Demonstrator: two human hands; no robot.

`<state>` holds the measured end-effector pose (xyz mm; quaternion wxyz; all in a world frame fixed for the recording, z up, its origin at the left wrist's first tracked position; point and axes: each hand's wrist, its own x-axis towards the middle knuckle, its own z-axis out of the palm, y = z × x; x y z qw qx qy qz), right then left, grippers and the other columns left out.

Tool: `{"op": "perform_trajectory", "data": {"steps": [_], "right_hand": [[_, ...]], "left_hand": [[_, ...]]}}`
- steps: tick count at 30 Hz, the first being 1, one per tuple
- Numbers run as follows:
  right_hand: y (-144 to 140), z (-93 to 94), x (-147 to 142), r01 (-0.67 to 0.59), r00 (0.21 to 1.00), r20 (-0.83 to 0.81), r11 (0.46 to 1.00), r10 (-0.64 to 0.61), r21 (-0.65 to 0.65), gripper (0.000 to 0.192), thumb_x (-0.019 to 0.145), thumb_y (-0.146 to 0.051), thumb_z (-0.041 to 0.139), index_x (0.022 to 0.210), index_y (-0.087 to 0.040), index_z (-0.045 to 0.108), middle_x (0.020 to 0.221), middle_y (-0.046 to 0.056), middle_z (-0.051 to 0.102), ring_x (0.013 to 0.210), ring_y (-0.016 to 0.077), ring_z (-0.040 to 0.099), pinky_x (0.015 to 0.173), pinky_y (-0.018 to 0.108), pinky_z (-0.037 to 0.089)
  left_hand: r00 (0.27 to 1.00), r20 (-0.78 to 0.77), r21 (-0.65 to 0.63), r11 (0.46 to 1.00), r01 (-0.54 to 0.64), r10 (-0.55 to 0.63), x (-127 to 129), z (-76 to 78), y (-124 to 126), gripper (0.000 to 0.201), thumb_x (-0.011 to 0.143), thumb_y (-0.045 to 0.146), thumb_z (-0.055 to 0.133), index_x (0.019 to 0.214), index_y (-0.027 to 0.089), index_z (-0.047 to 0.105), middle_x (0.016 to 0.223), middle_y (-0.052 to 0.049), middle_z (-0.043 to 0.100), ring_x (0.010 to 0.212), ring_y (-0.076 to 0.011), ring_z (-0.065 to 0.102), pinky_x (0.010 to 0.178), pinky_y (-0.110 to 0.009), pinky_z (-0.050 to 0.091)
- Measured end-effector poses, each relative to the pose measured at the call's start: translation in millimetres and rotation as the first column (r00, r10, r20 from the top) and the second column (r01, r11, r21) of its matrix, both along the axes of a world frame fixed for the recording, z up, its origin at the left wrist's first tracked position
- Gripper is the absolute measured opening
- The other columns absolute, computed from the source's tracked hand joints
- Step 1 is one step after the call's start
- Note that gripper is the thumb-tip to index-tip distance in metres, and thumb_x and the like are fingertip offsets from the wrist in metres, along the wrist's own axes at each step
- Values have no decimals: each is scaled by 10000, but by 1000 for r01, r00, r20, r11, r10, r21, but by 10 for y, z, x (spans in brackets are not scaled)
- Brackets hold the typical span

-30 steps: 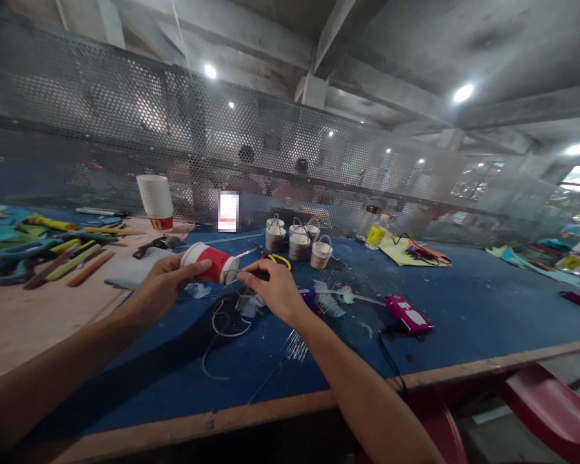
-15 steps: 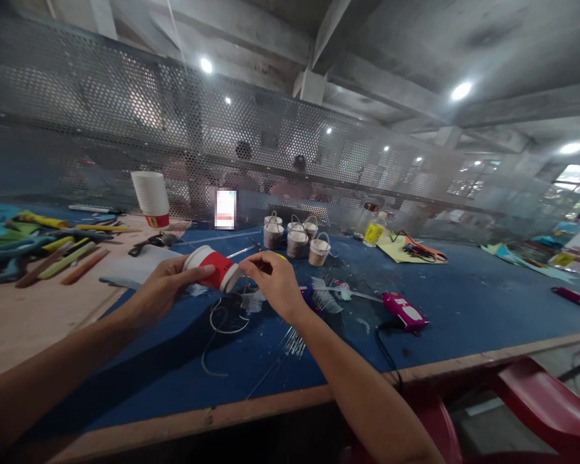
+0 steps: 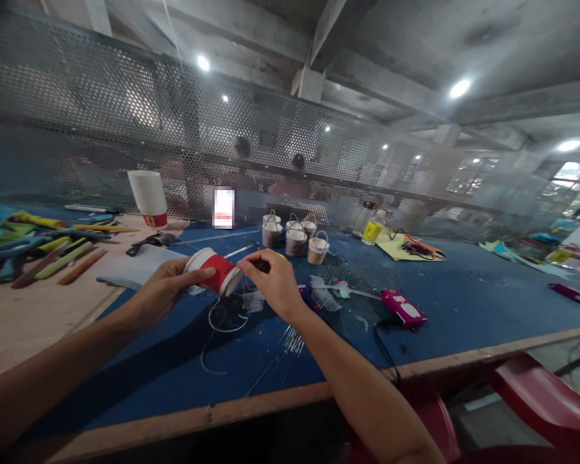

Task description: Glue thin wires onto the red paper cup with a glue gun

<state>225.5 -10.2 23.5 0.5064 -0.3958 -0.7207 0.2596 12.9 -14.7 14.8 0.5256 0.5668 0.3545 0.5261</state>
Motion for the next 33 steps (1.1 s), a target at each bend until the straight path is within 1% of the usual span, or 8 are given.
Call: {"op": "perform_trajectory", "data": {"steps": [3, 8, 13, 15, 18, 22, 30, 33], "right_hand": [[10, -9, 0, 13, 1000, -1, 1000, -13, -5, 205, 875, -418, 711, 859, -214, 719, 836, 23, 703, 732, 157, 604, 681, 293, 467], [9, -10, -1, 20, 1000, -7, 1000, -20, -13, 211, 870, -417, 708, 855, -207, 722, 821, 23, 701, 718, 153, 600, 663, 283, 458], [9, -15, -3, 20, 1000, -17, 1000, -21, -20, 196, 859, -403, 721, 843, -208, 720, 798, 25, 694, 701, 150, 591, 647, 282, 453], [13, -18, -1, 25, 1000, -17, 999, -25, -20, 194, 854, -402, 726, 845, -208, 720, 803, 27, 697, 705, 152, 595, 652, 285, 458], [22, -27, 4, 29, 999, -11, 999, -30, -20, 206, 853, -414, 725, 852, -208, 719, 809, 31, 701, 712, 158, 603, 659, 292, 467], [37, -46, 9, 21, 1000, -12, 999, -21, -28, 211, 853, -418, 726, 857, -206, 720, 814, 39, 707, 724, 164, 612, 673, 301, 475], [53, -61, 10, 28, 999, -14, 999, -29, -19, 206, 851, -417, 726, 856, -211, 729, 836, 44, 717, 722, 166, 615, 670, 306, 476], [60, -63, 13, 33, 999, -10, 999, -33, -17, 213, 853, -421, 721, 860, -208, 731, 825, 41, 714, 722, 166, 615, 667, 302, 474]], "left_hand": [[1000, -7, 0, 1000, 10, -10, -4, 11, -13, 110, 735, 304, 811, 769, 205, 776, 757, -57, 770, 687, -214, 665, 690, -296, 516], [999, -4, -16, 999, 38, -38, -13, 27, -33, 90, 754, 269, 800, 805, 199, 775, 778, -34, 773, 713, -194, 666, 722, -277, 513], [998, 5, -2, 998, 67, -67, -14, 29, -41, 59, 771, 263, 785, 751, 209, 771, 747, -20, 763, 707, -177, 658, 711, -255, 497], [998, 15, -10, 998, 66, -66, -14, 31, -41, 36, 762, 253, 790, 768, 218, 780, 747, -17, 764, 703, -173, 656, 699, -246, 491], [998, 31, -21, 998, 54, -53, -14, 33, -35, 55, 741, 237, 801, 793, 220, 789, 752, -20, 767, 696, -174, 654, 688, -244, 487], [998, 32, -13, 998, 62, -61, -14, 30, -32, 58, 740, 247, 807, 767, 202, 784, 742, -32, 760, 693, -177, 652, 677, -243, 488], [997, 35, -31, 998, 63, -62, -21, 22, -44, 89, 756, 282, 810, 771, 199, 781, 748, -34, 762, 683, -163, 648, 665, -232, 496], [998, 37, -32, 998, 55, -54, -20, 27, -41, 104, 746, 293, 820, 771, 200, 783, 744, -37, 759, 683, -173, 652, 663, -245, 504]]}}
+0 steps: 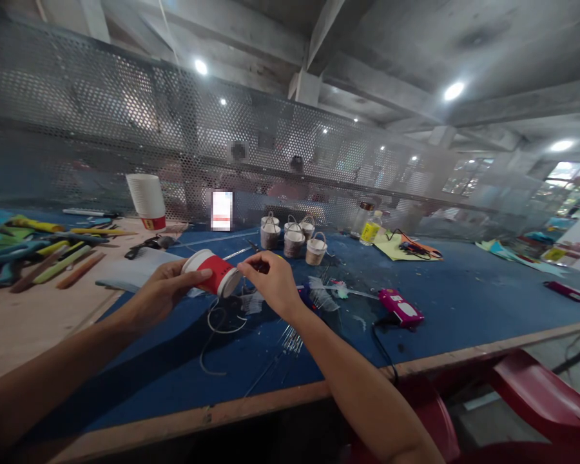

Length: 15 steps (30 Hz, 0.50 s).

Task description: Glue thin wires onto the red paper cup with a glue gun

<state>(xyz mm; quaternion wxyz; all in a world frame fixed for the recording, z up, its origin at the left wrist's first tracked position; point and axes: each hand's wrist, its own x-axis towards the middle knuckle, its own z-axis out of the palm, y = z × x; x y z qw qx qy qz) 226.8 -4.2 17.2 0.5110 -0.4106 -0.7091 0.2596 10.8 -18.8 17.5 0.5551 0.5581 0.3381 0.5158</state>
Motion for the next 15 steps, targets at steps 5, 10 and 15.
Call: {"op": "perform_trajectory", "data": {"steps": [5, 10, 15], "right_hand": [[-4, 12, -2, 8, 1000, -4, 1000, -8, -4, 211, 846, -410, 722, 854, -199, 728, 803, 34, 708, 718, 163, 612, 665, 294, 473], [-14, 25, -2, 17, 1000, 2, 1000, -17, -19, 202, 842, -400, 724, 849, -199, 727, 798, 40, 707, 718, 164, 610, 665, 298, 470], [-5, 10, 4, 17, 1000, 10, 1000, -17, -19, 218, 851, -414, 714, 852, -197, 729, 795, 41, 705, 713, 162, 605, 666, 298, 467]], "left_hand": [[1000, 9, 8, 1000, -11, 11, 4, 13, -2, 120, 724, 296, 842, 740, 196, 779, 720, -33, 748, 680, -181, 646, 666, -261, 509], [1000, 15, 8, 1000, 11, -11, -2, 13, -2, 102, 761, 295, 819, 760, 199, 784, 744, -27, 756, 697, -164, 645, 686, -241, 503], [1000, 19, 12, 1000, 16, -17, -19, -16, 15, 92, 770, 290, 812, 755, 206, 779, 744, -14, 754, 703, -141, 635, 698, -216, 485]]}}
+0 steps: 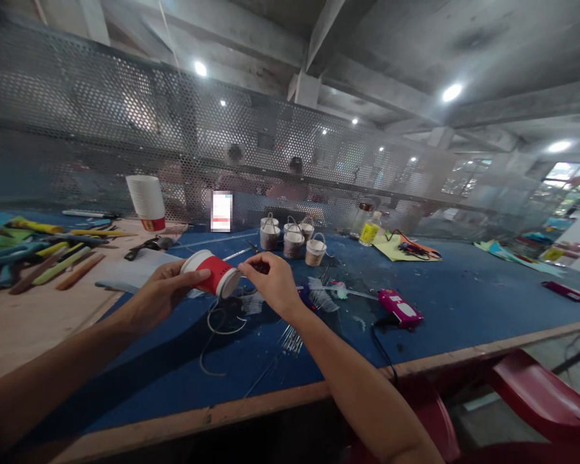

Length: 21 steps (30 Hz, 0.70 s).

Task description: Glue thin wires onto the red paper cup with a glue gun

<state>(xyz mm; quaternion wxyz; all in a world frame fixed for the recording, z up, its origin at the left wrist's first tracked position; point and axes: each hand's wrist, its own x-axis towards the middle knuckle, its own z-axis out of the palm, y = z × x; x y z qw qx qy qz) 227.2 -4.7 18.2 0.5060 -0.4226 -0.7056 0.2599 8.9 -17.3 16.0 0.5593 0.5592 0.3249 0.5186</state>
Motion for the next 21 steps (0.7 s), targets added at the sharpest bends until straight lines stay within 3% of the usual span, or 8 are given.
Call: {"op": "perform_trajectory", "data": {"steps": [13, 21], "right_hand": [[22, -8, 5, -5, 1000, -14, 999, 5, -31, 235, 856, -428, 704, 869, -195, 729, 804, 42, 715, 723, 170, 621, 675, 303, 481], [50, -43, 21, -20, 999, -43, 1000, 19, -22, 257, 854, -442, 707, 883, -189, 737, 790, 33, 707, 710, 161, 612, 675, 294, 475]], "left_hand": [[999, 18, -3, 1000, -30, 30, 9, 17, 9, 108, 726, 273, 830, 757, 183, 778, 761, -45, 764, 681, -178, 653, 679, -267, 492], [999, 39, -9, 1000, 15, -15, -5, 28, -29, 101, 785, 275, 803, 819, 183, 776, 779, -12, 755, 716, -150, 644, 710, -222, 497]]}}
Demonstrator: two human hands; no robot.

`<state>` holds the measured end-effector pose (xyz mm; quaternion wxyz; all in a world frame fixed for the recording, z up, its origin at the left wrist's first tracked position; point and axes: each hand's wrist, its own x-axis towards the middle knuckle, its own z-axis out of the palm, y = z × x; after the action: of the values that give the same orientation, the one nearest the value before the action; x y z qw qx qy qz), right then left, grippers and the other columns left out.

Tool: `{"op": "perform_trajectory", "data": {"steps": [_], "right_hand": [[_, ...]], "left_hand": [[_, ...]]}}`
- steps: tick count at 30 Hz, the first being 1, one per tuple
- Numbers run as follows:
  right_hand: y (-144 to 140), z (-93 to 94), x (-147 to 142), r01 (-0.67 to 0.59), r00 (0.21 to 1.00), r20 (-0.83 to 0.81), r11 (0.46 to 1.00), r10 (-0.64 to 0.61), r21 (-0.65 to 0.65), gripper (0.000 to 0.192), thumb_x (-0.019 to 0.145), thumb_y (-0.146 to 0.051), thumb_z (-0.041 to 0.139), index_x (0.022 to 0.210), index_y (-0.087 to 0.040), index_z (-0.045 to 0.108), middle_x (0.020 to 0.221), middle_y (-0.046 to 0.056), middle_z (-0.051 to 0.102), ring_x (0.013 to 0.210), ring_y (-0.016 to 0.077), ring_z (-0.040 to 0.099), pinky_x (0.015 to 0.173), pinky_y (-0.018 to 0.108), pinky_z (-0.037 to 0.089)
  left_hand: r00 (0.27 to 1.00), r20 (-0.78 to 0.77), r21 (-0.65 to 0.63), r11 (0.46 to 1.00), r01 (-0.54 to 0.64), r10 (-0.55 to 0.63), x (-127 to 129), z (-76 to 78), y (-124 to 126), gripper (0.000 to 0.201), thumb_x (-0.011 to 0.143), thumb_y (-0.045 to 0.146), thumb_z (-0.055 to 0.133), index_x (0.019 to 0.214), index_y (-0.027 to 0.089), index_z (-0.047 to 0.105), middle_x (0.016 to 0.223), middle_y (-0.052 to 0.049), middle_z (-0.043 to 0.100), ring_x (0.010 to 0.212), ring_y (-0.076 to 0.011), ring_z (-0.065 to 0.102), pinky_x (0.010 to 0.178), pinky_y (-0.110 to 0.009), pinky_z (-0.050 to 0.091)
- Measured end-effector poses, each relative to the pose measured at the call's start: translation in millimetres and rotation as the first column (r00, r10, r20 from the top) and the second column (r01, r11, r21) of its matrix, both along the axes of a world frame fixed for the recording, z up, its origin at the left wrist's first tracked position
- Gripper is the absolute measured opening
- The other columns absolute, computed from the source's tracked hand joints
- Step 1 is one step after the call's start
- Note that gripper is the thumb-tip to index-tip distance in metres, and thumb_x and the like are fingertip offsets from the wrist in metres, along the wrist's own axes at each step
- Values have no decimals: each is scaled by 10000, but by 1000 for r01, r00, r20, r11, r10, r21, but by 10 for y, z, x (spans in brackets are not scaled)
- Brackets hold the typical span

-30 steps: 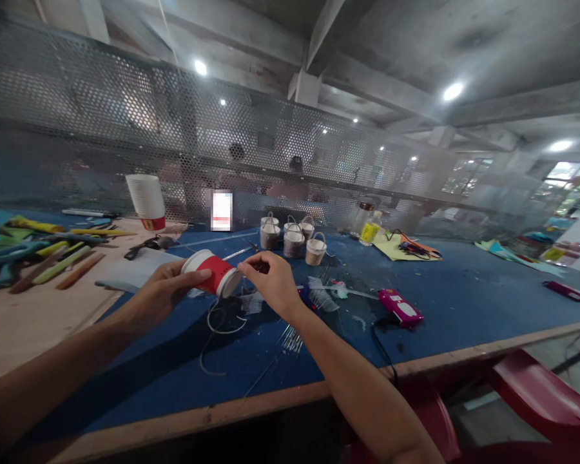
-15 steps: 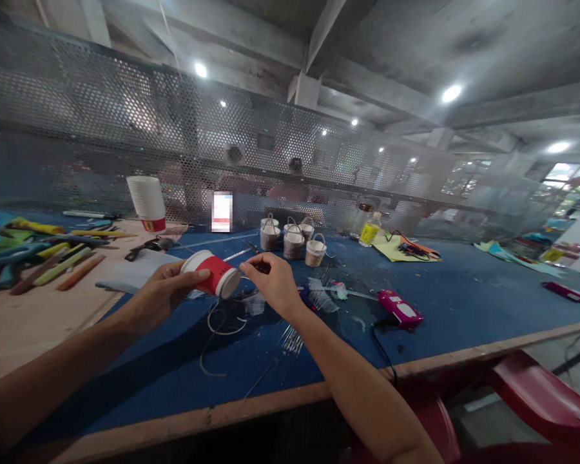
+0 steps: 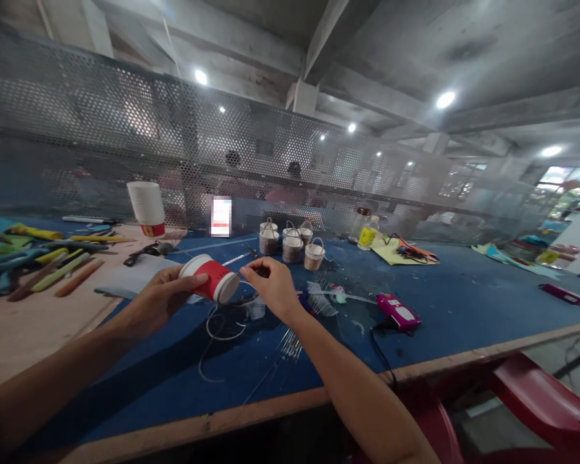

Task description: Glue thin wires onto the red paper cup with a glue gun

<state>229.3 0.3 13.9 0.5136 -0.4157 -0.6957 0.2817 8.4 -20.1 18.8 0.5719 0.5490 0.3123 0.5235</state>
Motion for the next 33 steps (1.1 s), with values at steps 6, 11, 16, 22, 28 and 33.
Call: {"op": "perform_trajectory", "data": {"steps": [6, 11, 16, 22, 28, 33], "right_hand": [[0, 6, -2, 3, 1000, 10, 1000, -3, -3, 257, 858, -441, 699, 885, -188, 734, 818, 40, 716, 734, 163, 629, 698, 294, 488], [13, 2, 0, -9, 1000, -5, 1000, 9, -18, 268, 856, -448, 700, 881, -184, 733, 797, 39, 711, 713, 161, 622, 681, 293, 483], [0, 11, -6, -2, 1000, 9, 1000, 2, -23, 256, 854, -445, 698, 859, -191, 731, 777, 25, 699, 705, 157, 608, 672, 286, 473], [5, 17, -8, -3, 1000, -11, 999, 2, -41, 251, 842, -437, 704, 838, -187, 726, 756, 18, 689, 695, 153, 601, 658, 277, 460], [-3, 28, -13, 1, 1000, -7, 999, -1, -47, 252, 836, -432, 700, 835, -182, 727, 756, 16, 690, 707, 154, 604, 665, 272, 462], [0, 27, -20, -4, 1000, -5, 999, 4, -49, 255, 829, -434, 701, 822, -180, 723, 746, 14, 683, 692, 150, 596, 654, 272, 460]], "left_hand": [[999, -2, -4, 999, -37, 37, 10, 31, 2, 120, 740, 271, 820, 769, 165, 772, 754, -51, 743, 684, -168, 640, 691, -252, 505], [998, 26, -27, 998, -50, 50, 13, 56, -20, 126, 718, 257, 833, 758, 156, 770, 733, -48, 729, 667, -159, 633, 679, -245, 502], [999, 25, -44, 998, -46, 47, 13, 80, -40, 125, 719, 259, 823, 759, 156, 765, 731, -48, 729, 681, -166, 638, 686, -247, 506], [998, 58, -61, 998, -20, 23, -9, 66, -28, 123, 744, 263, 813, 783, 157, 763, 753, -46, 734, 701, -164, 644, 689, -238, 514], [996, 85, -74, 997, -4, 11, -22, 56, -18, 126, 751, 268, 814, 775, 164, 746, 747, -37, 726, 684, -159, 635, 676, -236, 509], [996, 88, -82, 997, 0, 7, -27, 51, -12, 128, 763, 278, 806, 758, 172, 734, 732, -25, 704, 675, -151, 617, 668, -229, 503]]}}
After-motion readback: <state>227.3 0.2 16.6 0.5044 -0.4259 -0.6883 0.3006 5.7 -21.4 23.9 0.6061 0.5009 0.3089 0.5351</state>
